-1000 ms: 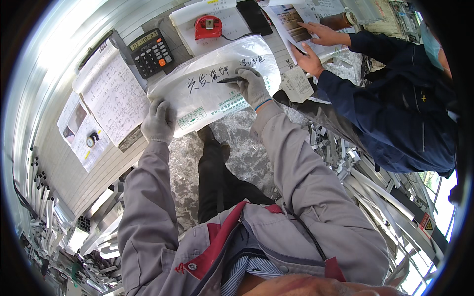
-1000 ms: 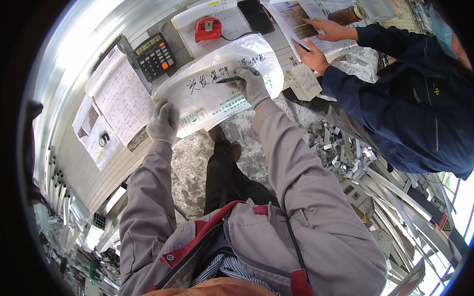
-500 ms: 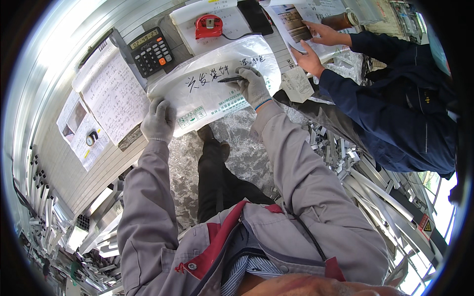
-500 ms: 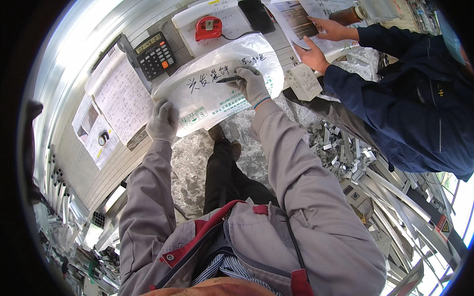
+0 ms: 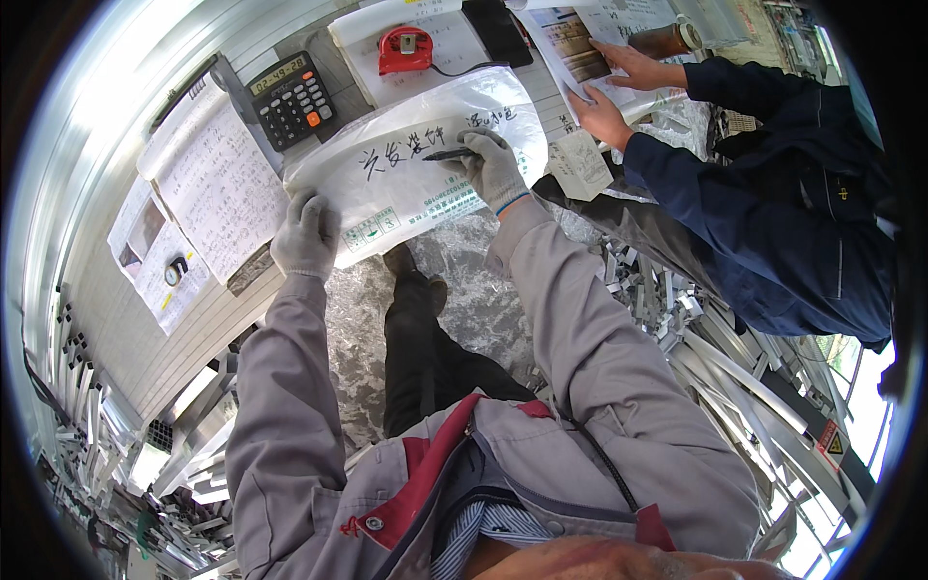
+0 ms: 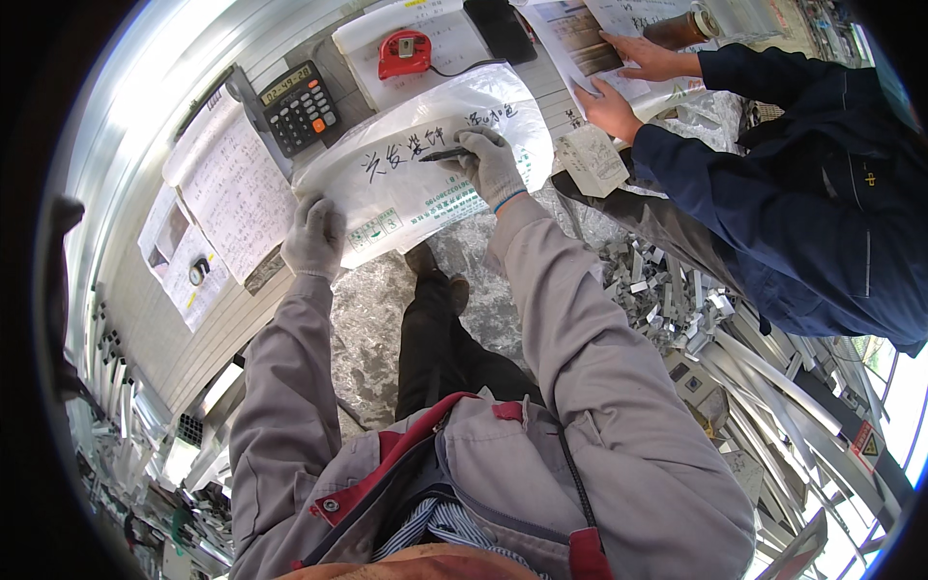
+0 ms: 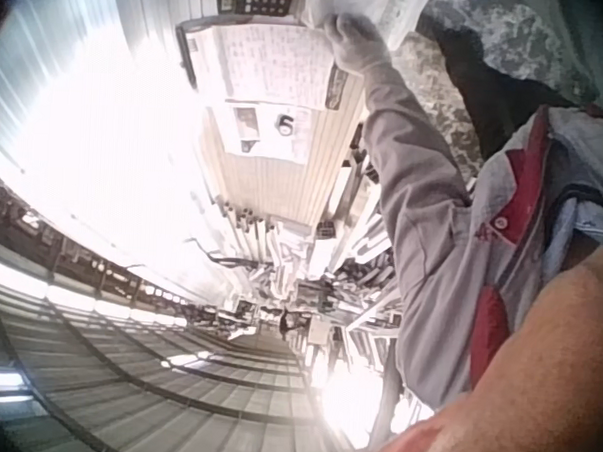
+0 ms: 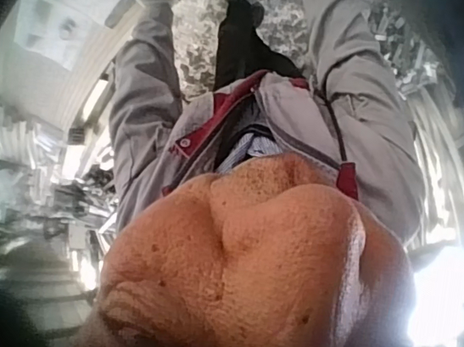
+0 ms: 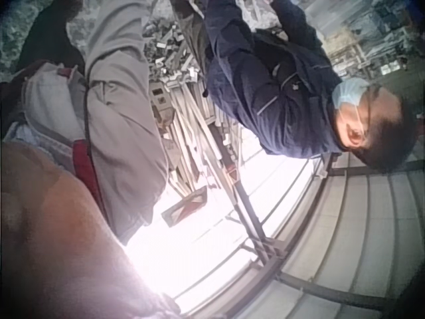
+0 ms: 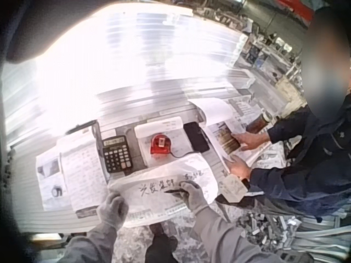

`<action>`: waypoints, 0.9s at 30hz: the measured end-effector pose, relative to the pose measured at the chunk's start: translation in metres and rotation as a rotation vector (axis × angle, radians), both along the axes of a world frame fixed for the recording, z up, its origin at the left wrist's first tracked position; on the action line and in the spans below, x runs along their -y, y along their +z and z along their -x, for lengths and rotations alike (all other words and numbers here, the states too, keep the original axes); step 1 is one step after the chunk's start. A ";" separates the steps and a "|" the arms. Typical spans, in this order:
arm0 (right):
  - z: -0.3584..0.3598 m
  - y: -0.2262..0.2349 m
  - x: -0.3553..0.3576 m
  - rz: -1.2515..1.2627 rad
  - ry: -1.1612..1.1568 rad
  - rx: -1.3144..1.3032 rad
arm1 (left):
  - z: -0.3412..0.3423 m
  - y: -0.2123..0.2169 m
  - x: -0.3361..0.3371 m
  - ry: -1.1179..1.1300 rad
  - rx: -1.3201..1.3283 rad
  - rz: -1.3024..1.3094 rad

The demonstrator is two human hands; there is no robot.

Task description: The person writes Chinese characters on a white plastic-wrapped package using a black marker. They hold the package steady with one hand while writing with the other, then place the package on a nearby table.

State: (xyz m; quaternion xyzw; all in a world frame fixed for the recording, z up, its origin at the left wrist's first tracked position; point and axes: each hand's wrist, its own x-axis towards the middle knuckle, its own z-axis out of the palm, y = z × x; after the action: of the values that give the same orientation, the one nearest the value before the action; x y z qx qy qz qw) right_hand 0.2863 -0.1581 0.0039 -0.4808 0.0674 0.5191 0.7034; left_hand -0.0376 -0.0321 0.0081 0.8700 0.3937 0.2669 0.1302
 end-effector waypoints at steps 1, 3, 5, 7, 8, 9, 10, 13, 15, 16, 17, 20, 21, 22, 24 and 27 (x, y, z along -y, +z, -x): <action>0.000 0.000 0.000 0.029 -0.011 0.000 | 0.000 0.000 0.000 -0.001 0.005 -0.003; 0.001 0.002 0.000 0.012 0.007 0.018 | 0.000 0.001 0.000 -0.003 0.007 -0.010; 0.002 0.004 -0.001 0.022 0.003 0.026 | -0.001 0.001 0.000 -0.003 0.003 -0.018; 0.003 0.006 -0.002 0.013 -0.006 0.020 | -0.001 0.002 0.000 -0.005 0.005 -0.012; 0.003 0.007 -0.002 0.017 -0.010 0.011 | -0.001 0.002 0.000 -0.006 0.006 -0.008; 0.002 0.007 -0.002 0.007 -0.012 -0.002 | -0.001 0.002 0.000 -0.006 0.009 -0.006; 0.002 0.006 -0.002 0.023 -0.029 -0.016 | -0.001 0.002 0.000 -0.005 0.012 -0.003; 0.000 0.003 0.001 -0.021 -0.009 -0.008 | -0.001 0.001 0.000 -0.004 0.016 -0.007; -0.002 -0.001 0.001 -0.036 0.007 -0.024 | -0.001 0.000 0.000 -0.003 0.016 -0.014; -0.002 -0.002 0.001 0.010 -0.006 -0.029 | -0.001 0.000 0.000 -0.003 0.016 -0.017; -0.002 -0.003 0.001 -0.044 0.013 -0.031 | -0.001 0.000 0.000 -0.003 0.016 -0.022; -0.002 -0.003 0.001 -0.038 0.006 -0.024 | 0.000 0.000 0.001 0.002 -0.003 0.002; -0.002 -0.003 0.001 -0.033 0.005 -0.018 | 0.000 -0.001 0.001 0.001 -0.002 0.008; -0.001 -0.002 0.001 -0.027 0.003 -0.012 | 0.000 -0.001 0.001 0.000 -0.001 0.014; -0.001 0.000 0.001 -0.030 0.007 -0.010 | 0.001 -0.002 0.001 0.000 0.000 0.023; -0.001 0.000 0.002 -0.036 0.015 -0.013 | 0.001 -0.004 0.001 0.004 0.003 0.029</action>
State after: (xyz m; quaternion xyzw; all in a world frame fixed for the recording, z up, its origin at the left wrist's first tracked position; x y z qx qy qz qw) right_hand 0.2874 -0.1597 0.0040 -0.4652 0.0589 0.5286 0.7076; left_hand -0.0384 -0.0332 0.0046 0.8669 0.3990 0.2626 0.1427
